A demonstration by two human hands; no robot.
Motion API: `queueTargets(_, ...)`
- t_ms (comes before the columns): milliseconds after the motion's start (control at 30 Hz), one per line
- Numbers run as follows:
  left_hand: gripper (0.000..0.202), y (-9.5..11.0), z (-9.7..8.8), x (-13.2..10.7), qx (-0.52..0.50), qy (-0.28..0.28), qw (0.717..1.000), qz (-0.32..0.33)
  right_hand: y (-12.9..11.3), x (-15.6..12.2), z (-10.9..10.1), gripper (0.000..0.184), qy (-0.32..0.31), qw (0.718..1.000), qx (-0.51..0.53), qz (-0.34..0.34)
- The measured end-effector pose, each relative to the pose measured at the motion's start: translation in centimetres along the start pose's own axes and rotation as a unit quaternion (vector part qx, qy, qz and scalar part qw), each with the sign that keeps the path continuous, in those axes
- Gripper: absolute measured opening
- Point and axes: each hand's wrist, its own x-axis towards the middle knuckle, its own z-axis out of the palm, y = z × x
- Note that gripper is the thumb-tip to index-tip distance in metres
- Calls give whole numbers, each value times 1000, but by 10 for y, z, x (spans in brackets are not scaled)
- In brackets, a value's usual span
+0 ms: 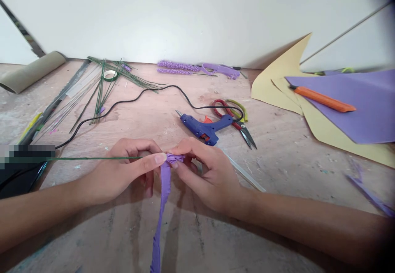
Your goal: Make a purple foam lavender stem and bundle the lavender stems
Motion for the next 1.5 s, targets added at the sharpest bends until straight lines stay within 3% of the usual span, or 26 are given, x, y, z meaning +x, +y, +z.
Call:
queueTargets(300, 27, 2, 0, 0, 69, 32, 997, 29, -1, -3, 0, 16, -1, 995, -55, -88)
queueTargets(433, 30, 3, 1, 0, 86, 48, 995, 35, -4, -1, -2, 26, -37, 996, -7, -75)
queueTargets(600, 27, 5, 2, -2, 106, 52, 992, 48, -7, 3, -4, 19, -96, 995, 6, -26)
queueTargets(833, 22, 2, 1, -1, 123, 43, 991, 41, -3, 2, -1, 14, -78, 994, -32, -62)
queueTargets(1133, 28, -6, -5, -4, 67, 6, 997, 42, -6, 1, -3, 18, -67, 996, -53, -1)
queueTargets(1300, 31, -2, -11, 0, 131, 28, 990, 35, -1, 19, -39, 27, -63, 989, -136, 10)
queueTargets(1400, 35, 2, -15, 3, 166, 45, 984, 41, 14, 33, -72, 23, -54, 963, -265, 9)
queueTargets(1500, 36, 4, -17, 6, 170, 52, 983, 49, 32, 37, -98, 28, -107, 931, -348, -11)
